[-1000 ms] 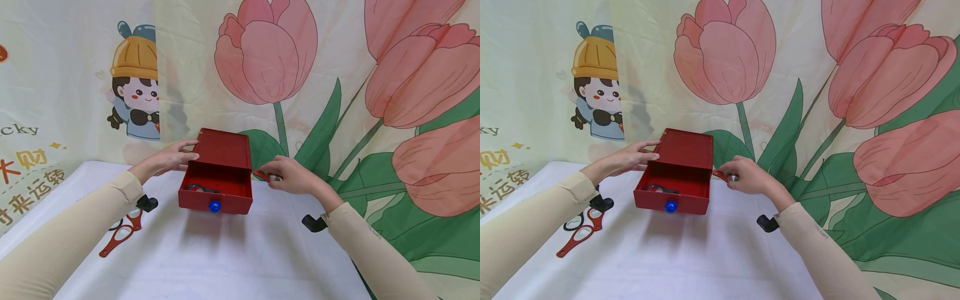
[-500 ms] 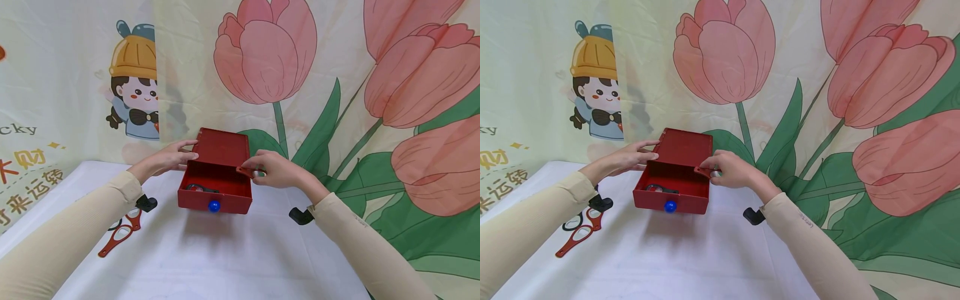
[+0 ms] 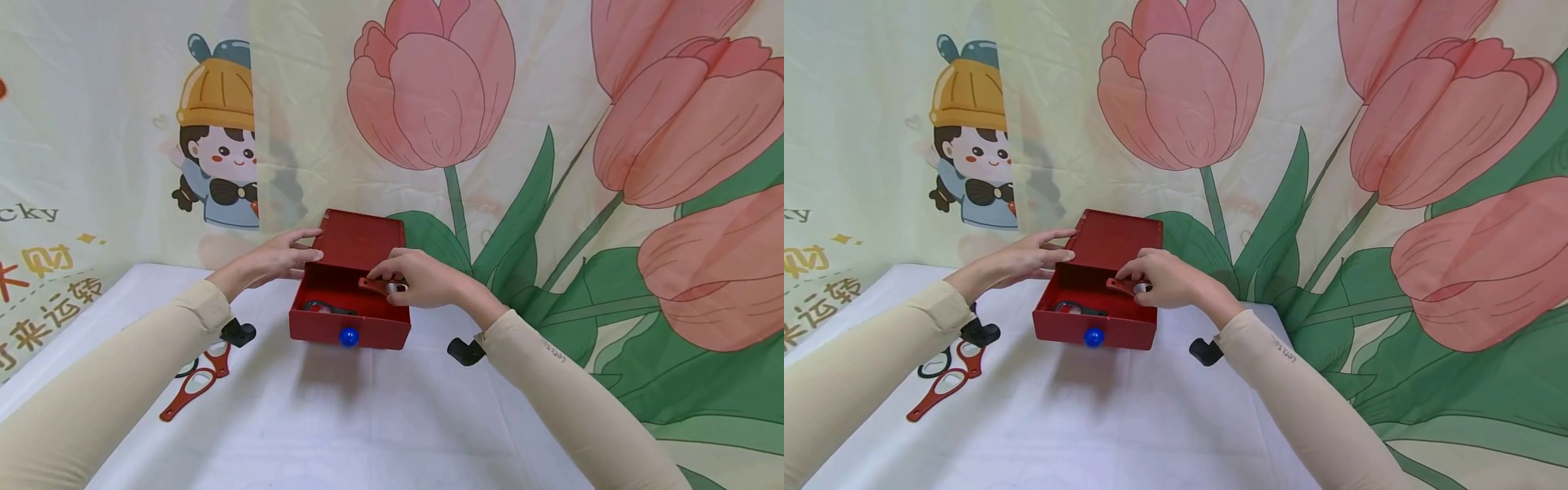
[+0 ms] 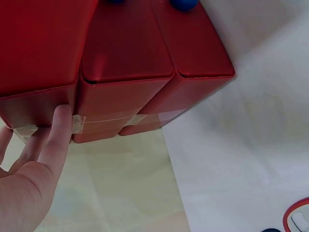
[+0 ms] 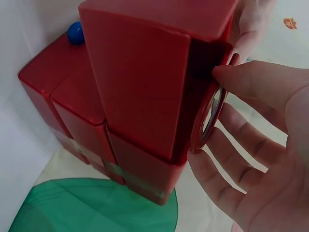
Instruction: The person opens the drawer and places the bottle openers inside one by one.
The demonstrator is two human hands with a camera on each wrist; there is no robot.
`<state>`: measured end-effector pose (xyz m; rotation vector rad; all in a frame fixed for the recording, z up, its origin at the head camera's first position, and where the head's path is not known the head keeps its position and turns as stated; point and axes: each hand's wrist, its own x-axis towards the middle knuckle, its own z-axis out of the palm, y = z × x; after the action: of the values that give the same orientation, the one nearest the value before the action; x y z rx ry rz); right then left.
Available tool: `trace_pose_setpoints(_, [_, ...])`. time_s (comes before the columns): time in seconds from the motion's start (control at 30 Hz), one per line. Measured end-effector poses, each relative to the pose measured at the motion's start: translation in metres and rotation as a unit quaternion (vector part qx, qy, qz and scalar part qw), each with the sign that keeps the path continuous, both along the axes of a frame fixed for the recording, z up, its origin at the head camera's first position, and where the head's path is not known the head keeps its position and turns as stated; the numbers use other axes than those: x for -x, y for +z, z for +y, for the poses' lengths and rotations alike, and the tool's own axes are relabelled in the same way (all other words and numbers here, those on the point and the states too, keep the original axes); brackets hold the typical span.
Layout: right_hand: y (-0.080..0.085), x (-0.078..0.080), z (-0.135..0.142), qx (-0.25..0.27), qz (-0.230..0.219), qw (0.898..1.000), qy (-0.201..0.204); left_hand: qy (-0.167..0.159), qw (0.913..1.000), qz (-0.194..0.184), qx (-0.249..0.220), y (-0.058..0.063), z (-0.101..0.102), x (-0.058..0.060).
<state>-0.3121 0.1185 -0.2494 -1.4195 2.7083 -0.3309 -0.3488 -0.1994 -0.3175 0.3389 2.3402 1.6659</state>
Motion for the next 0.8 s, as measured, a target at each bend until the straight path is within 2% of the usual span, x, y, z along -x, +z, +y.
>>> trace_pose_setpoints(0.4, [-0.017, 0.004, -0.015, -0.014, -0.023, 0.999, 0.023, -0.005, 1.0, -0.002, -0.007, 0.002, 0.001, -0.003])
trace_pose_setpoints(0.8, [-0.032, 0.01, -0.021, -0.051, -0.041, 0.998, 0.018, -0.007, 0.9999, 0.001, -0.008, 0.002, 0.0, -0.004])
